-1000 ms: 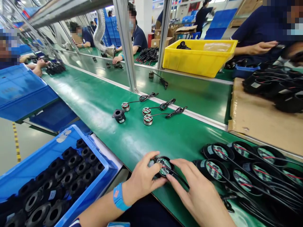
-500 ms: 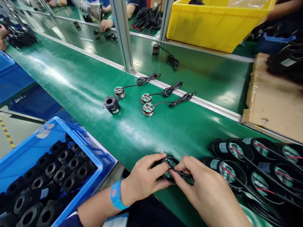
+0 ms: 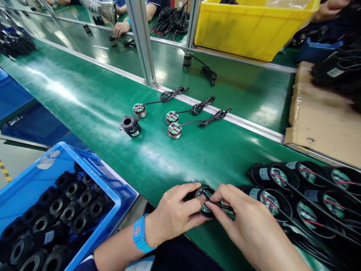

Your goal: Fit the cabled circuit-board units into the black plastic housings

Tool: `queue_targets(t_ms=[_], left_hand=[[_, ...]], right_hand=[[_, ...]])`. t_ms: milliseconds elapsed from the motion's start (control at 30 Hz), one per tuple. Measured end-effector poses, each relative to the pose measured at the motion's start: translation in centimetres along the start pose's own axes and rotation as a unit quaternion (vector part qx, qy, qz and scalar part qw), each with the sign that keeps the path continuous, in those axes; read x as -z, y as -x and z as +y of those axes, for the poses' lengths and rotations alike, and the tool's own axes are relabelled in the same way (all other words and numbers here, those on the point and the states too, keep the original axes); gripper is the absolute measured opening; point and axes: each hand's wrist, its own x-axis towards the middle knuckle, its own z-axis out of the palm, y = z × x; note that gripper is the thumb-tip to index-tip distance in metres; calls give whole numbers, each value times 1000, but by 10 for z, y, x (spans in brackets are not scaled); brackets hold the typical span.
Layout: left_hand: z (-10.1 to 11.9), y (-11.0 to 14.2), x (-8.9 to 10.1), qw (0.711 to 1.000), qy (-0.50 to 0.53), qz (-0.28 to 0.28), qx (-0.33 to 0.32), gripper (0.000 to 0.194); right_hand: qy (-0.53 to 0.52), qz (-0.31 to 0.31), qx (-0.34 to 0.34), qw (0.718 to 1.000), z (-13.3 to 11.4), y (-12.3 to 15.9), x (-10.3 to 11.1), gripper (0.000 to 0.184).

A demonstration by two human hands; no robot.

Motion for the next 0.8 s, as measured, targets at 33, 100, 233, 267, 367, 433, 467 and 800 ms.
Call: queue_targets(t_ms=[33, 100, 233, 267, 367, 433, 467, 800], left_hand=[[0, 0, 0, 1000, 1, -1, -2, 39], [1, 0, 0, 1000, 2, -4, -1, 39], [2, 0, 0, 1000, -13, -11, 8, 38], [3, 0, 0, 1000, -20, -10, 7, 38], [3, 0, 1, 1000, -28, -9, 3, 38], [3, -2, 3, 999, -26, -23, 3, 38], [4, -3, 3, 999, -24, -34, 5, 38], [5, -2, -5, 1000, -17, -12, 12, 36]], right_hand=[[-1, 7, 8, 1000, -1, -1, 0, 16], [6, 24, 25, 999, -4, -3, 1, 18], [33, 43, 59, 997, -8, -5, 1, 23], [35, 46, 67, 996, -8, -6, 1, 24], [37, 58, 77, 995, -8, -5, 1, 24], [39, 64, 73, 994, -7, -3, 0, 25], [39, 64, 69, 995, -6, -2, -1, 24], [-27, 66, 35, 997, -4, 4, -1, 22]])
